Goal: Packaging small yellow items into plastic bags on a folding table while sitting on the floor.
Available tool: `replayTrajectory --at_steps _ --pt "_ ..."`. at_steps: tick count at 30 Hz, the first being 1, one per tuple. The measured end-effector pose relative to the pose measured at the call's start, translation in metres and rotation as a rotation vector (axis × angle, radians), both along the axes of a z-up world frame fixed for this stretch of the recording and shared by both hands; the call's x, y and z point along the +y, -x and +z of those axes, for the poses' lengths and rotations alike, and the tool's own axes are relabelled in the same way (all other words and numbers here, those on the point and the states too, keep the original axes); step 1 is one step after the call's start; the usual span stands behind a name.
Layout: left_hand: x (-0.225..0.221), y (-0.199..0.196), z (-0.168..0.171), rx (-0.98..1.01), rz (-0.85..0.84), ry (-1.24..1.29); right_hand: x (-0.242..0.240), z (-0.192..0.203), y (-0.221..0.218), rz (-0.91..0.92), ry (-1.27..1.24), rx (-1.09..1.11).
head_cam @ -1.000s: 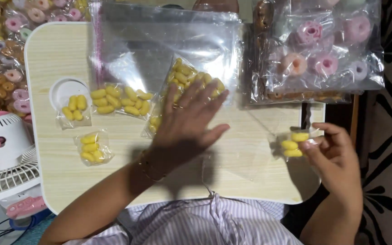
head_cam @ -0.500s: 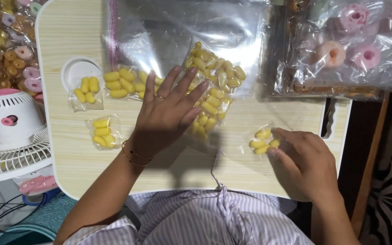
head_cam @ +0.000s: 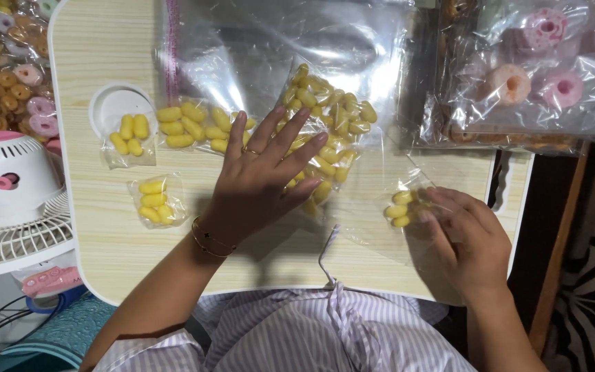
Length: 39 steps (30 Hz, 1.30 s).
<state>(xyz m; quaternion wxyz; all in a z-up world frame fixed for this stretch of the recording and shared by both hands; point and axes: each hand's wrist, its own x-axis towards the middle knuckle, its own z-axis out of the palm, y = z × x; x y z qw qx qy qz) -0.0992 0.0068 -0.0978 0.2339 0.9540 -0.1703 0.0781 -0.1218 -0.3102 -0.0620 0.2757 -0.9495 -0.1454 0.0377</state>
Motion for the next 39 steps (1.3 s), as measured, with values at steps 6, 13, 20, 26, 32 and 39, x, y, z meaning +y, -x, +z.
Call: replayTrajectory --at_steps 6,13,20,26,32,39 --pt "0.000 -0.003 0.008 0.020 -0.012 0.074 0.007 0.003 0.001 0.076 -0.161 0.077" --pt "-0.001 -0.003 0.000 -0.009 -0.018 0.019 0.021 0.007 -0.005 -0.020 0.162 0.282" --pt "-0.001 -0.003 0.004 0.024 -0.012 0.018 0.014 0.006 -0.011 0.007 0.253 0.293" --pt "-0.002 -0.005 0.004 0.029 -0.007 -0.010 0.011 0.005 -0.014 0.001 0.056 0.376" --pt "-0.001 -0.005 0.004 0.063 -0.018 -0.006 0.015 0.015 -0.021 0.064 0.132 0.420" --pt "-0.001 -0.005 0.004 0.047 -0.024 0.038 0.015 0.020 -0.022 -0.099 -0.114 0.591"
